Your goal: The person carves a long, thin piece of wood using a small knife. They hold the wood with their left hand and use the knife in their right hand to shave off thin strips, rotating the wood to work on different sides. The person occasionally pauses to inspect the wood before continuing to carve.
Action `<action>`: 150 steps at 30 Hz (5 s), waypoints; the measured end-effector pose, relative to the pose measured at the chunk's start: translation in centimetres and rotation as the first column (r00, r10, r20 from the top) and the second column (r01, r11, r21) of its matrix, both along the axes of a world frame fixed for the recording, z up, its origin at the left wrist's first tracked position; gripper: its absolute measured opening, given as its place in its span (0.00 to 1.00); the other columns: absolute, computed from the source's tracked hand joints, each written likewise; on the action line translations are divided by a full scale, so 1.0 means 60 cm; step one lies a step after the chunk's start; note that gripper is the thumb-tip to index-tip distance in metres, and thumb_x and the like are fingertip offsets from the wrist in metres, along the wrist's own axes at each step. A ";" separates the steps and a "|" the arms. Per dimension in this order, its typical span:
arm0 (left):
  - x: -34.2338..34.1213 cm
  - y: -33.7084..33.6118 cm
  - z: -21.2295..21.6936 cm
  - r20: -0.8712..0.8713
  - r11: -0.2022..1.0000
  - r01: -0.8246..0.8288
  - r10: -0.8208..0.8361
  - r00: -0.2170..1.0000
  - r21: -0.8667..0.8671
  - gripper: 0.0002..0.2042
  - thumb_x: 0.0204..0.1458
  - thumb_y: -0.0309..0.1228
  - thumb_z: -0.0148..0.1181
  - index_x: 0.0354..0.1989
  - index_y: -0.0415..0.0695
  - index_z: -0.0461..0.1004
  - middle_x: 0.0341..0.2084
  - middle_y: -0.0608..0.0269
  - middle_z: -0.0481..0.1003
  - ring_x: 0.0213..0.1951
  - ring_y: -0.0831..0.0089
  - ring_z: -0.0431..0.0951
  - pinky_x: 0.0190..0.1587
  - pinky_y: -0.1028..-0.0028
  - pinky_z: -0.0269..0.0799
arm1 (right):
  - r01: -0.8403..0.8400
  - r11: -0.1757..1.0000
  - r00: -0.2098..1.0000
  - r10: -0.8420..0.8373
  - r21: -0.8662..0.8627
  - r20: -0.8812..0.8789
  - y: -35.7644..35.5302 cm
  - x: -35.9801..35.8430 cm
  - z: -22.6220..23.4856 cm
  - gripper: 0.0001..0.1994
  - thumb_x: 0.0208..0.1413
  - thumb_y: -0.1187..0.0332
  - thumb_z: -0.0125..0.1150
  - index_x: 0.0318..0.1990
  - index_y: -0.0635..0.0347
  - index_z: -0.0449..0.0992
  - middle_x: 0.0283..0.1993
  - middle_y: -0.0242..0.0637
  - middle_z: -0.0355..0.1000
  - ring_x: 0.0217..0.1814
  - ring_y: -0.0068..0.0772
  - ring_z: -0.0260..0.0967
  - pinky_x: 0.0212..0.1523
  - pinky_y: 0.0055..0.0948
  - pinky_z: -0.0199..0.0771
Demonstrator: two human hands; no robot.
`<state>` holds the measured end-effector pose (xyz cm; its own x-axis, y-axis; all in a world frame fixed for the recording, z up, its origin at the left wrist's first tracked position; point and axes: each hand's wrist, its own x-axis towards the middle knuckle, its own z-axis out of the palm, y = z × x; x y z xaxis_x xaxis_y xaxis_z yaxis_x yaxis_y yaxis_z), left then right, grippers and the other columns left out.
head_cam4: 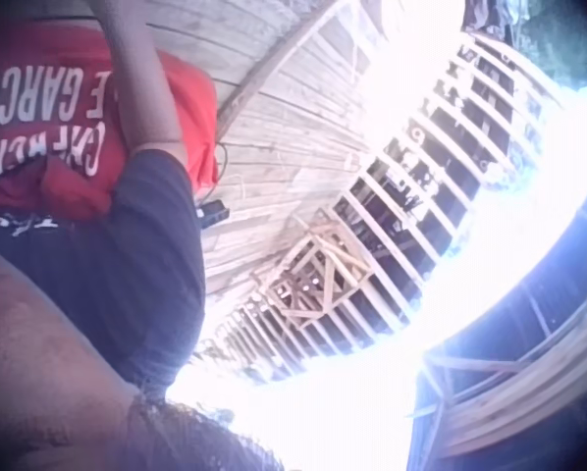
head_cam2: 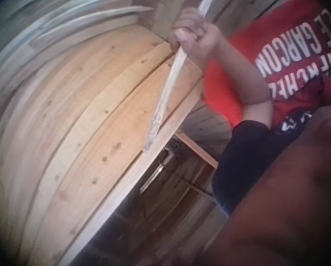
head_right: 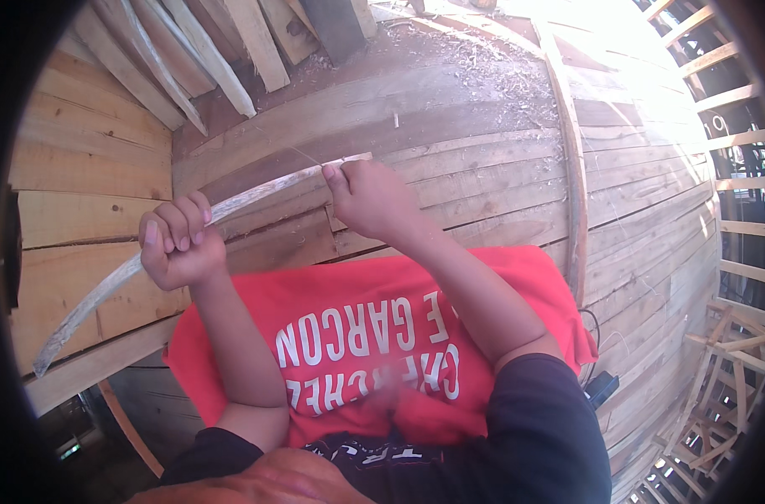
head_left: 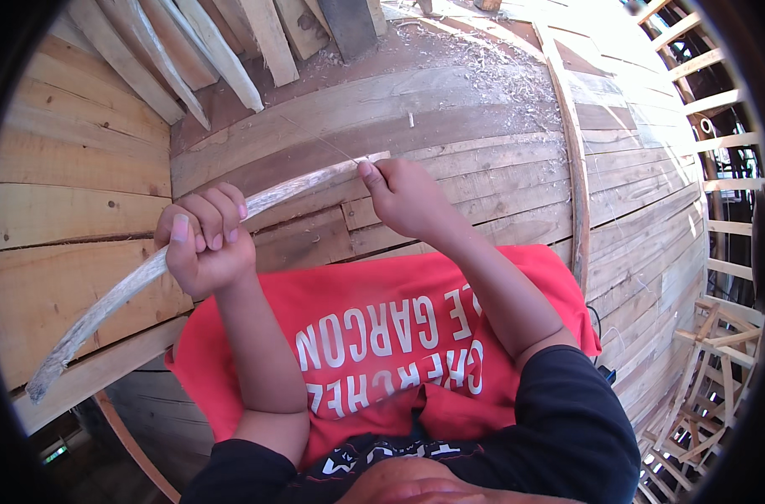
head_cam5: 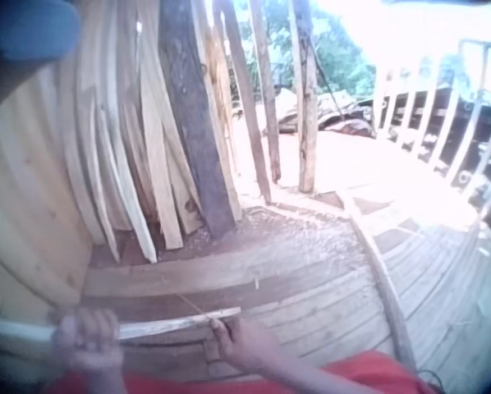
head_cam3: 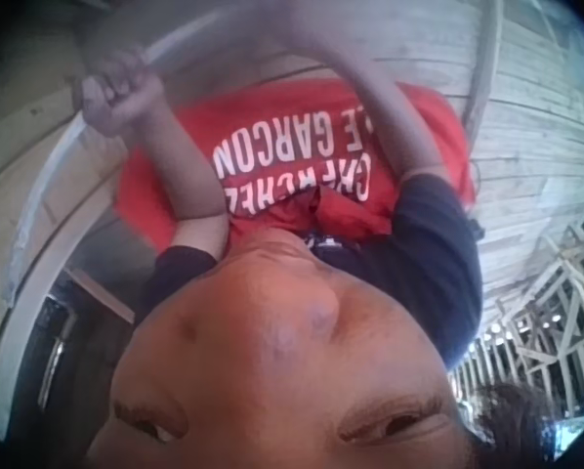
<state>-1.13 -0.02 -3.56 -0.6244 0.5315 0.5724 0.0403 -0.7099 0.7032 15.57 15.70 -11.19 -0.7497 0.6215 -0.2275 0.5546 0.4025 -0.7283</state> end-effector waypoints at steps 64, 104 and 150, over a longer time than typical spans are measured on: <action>-0.013 -0.002 -0.009 0.017 0.995 0.096 -0.097 0.995 0.041 0.14 0.55 0.33 0.44 0.17 0.53 0.54 0.10 0.72 0.55 0.13 0.77 0.53 0.26 0.70 0.58 | 0.125 0.980 0.986 -0.106 -0.152 0.127 0.031 0.004 -0.071 0.28 0.67 0.50 0.44 0.30 0.70 0.74 0.27 0.56 0.72 0.35 0.60 0.72 0.40 0.51 0.69; 0.003 0.004 0.006 0.044 0.998 -0.042 0.044 0.998 -0.038 0.15 0.56 0.34 0.45 0.17 0.54 0.54 0.11 0.73 0.54 0.15 0.77 0.54 0.29 0.70 0.59 | 0.057 0.996 0.998 -0.058 0.061 0.008 0.014 -0.003 -0.010 0.28 0.68 0.51 0.43 0.27 0.69 0.73 0.24 0.58 0.71 0.32 0.65 0.70 0.35 0.53 0.68; -0.003 0.000 0.000 -0.023 0.999 0.030 -0.031 0.999 -0.030 0.14 0.56 0.34 0.45 0.18 0.53 0.55 0.10 0.72 0.57 0.14 0.78 0.55 0.28 0.71 0.59 | 0.027 0.999 0.990 -0.024 0.020 -0.141 -0.008 -0.003 0.007 0.28 0.68 0.51 0.43 0.25 0.69 0.73 0.24 0.59 0.72 0.32 0.63 0.73 0.36 0.54 0.70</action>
<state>-1.28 -0.04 -3.56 -0.5943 0.5669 0.5704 0.0360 -0.6898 0.7231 15.41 15.20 -10.76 -0.7571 0.6446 -0.1065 0.4573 0.4064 -0.7910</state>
